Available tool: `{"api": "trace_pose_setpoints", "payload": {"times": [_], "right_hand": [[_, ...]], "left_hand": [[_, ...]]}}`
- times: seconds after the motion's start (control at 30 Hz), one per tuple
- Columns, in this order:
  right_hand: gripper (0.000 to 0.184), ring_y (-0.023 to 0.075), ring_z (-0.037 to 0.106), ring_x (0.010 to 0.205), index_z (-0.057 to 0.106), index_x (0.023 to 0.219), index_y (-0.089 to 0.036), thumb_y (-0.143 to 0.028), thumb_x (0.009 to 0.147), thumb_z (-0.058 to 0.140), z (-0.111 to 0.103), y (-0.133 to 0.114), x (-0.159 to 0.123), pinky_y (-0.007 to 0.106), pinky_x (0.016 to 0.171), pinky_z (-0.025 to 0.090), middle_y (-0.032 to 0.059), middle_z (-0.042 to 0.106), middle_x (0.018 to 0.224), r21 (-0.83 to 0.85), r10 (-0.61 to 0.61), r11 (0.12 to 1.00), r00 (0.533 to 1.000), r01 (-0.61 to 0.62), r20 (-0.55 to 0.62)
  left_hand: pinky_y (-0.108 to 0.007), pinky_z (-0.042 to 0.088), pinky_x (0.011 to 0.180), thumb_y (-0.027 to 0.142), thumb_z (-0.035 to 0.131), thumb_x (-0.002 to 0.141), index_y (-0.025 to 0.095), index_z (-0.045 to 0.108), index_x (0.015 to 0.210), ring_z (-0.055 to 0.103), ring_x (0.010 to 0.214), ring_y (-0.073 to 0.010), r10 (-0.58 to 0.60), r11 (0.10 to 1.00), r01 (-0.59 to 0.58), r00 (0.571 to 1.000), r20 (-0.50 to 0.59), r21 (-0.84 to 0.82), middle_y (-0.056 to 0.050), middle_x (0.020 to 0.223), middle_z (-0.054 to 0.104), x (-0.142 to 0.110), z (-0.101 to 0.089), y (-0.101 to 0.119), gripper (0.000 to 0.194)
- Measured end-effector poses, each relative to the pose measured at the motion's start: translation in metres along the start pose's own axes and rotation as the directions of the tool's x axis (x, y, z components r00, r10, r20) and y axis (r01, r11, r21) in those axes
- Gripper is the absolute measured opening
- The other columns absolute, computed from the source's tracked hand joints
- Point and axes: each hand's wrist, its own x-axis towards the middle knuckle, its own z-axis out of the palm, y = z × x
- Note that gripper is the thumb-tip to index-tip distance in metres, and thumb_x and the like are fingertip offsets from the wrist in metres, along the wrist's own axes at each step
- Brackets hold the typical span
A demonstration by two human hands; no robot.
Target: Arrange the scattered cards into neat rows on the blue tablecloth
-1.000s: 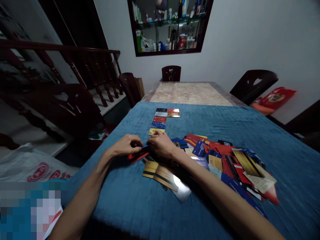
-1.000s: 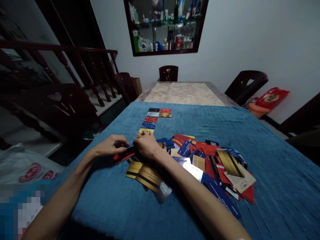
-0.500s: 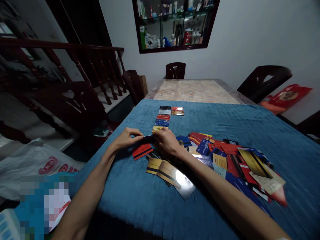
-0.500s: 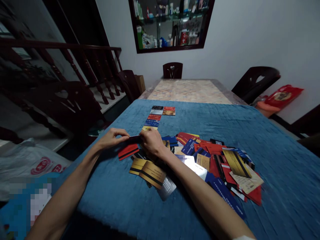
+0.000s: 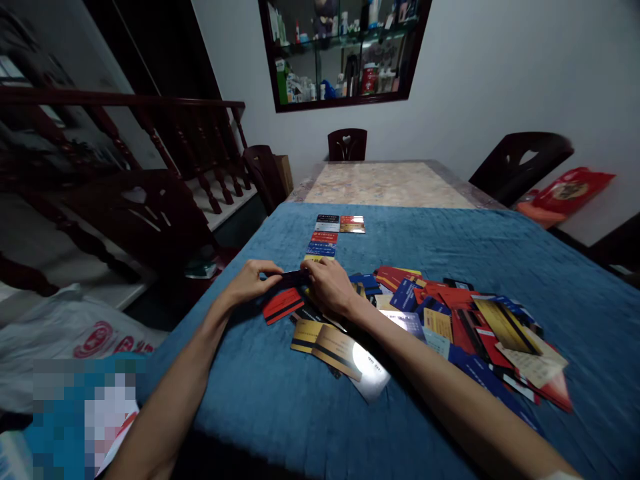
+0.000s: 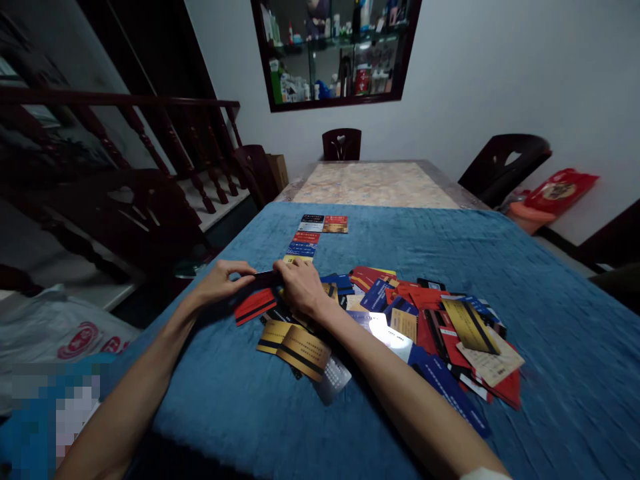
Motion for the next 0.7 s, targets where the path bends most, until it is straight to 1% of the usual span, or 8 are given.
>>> {"api": "trace_pose_setpoints", "payload": {"times": [0.1, 0.17, 0.27, 0.4, 0.57, 0.7], "right_hand": [[0.033, 0.0254, 0.057, 0.100, 0.059, 0.121, -0.022, -0.011, 0.091, 0.051, 0.000, -0.001, -0.001, 0.034, 0.082, 0.039, 0.0070, 0.073, 0.109, -0.026, 0.003, 1.000, 1.000, -0.003, 0.011], [0.035, 0.0258, 0.056, 0.103, 0.058, 0.123, -0.021, -0.010, 0.089, 0.053, -0.001, -0.002, -0.002, 0.035, 0.084, 0.038, 0.0079, 0.072, 0.112, -0.050, -0.014, 0.999, 1.000, 0.015, 0.005], [0.036, 0.0257, 0.054, 0.106, 0.056, 0.124, -0.019, -0.010, 0.090, 0.051, -0.003, -0.005, -0.003, 0.036, 0.087, 0.038, 0.0101, 0.069, 0.116, -0.087, -0.053, 0.995, 0.998, 0.050, -0.028], [0.036, 0.0265, 0.052, 0.106, 0.055, 0.126, -0.017, -0.012, 0.091, 0.050, -0.005, -0.007, -0.003, 0.038, 0.087, 0.037, 0.0124, 0.066, 0.119, -0.133, -0.089, 0.988, 0.993, 0.078, -0.083], [0.035, 0.0276, 0.050, 0.105, 0.055, 0.128, -0.017, -0.016, 0.093, 0.050, -0.008, -0.009, -0.003, 0.040, 0.087, 0.037, 0.0143, 0.063, 0.123, -0.148, -0.126, 0.983, 0.985, 0.107, -0.119], [0.037, 0.0275, 0.048, 0.106, 0.055, 0.129, -0.018, -0.015, 0.093, 0.048, -0.009, -0.010, -0.004, 0.040, 0.088, 0.036, 0.0142, 0.060, 0.125, -0.132, -0.114, 0.987, 0.983, 0.094, -0.146]], "left_hand": [[-0.027, 0.052, 0.072, 0.027, 0.057, 0.080, 0.018, 0.077, 0.084, 0.067, 0.072, -0.0172, 0.017, 1.000, -0.016, 1.000, -0.012, 0.025, -0.003, 0.081, 0.076, 0.000, 0.003, -0.001, 0.022], [-0.028, 0.053, 0.073, 0.026, 0.057, 0.080, 0.019, 0.077, 0.084, 0.068, 0.073, -0.0179, 0.025, 0.999, -0.024, 0.999, -0.040, 0.034, -0.003, 0.081, 0.077, 0.000, 0.004, -0.003, 0.021], [-0.029, 0.054, 0.076, 0.025, 0.058, 0.081, 0.020, 0.077, 0.085, 0.069, 0.076, -0.0189, 0.036, 0.998, -0.032, 0.995, -0.094, 0.044, -0.004, 0.085, 0.077, 0.001, 0.005, -0.005, 0.020], [-0.029, 0.055, 0.078, 0.024, 0.060, 0.081, 0.017, 0.076, 0.086, 0.069, 0.079, -0.0187, 0.045, 0.998, -0.038, 0.988, -0.149, 0.050, -0.005, 0.087, 0.077, 0.001, 0.005, -0.006, 0.019], [-0.029, 0.055, 0.077, 0.024, 0.062, 0.081, 0.017, 0.075, 0.086, 0.069, 0.077, -0.0181, 0.077, 0.997, -0.076, 0.980, -0.182, 0.013, -0.005, 0.084, 0.076, 0.001, 0.004, -0.006, 0.016], [-0.031, 0.055, 0.079, 0.024, 0.062, 0.082, 0.017, 0.075, 0.085, 0.068, 0.077, -0.0180, 0.094, 0.994, -0.102, 0.974, -0.208, -0.026, -0.005, 0.084, 0.076, 0.001, 0.004, -0.004, 0.015]]}}
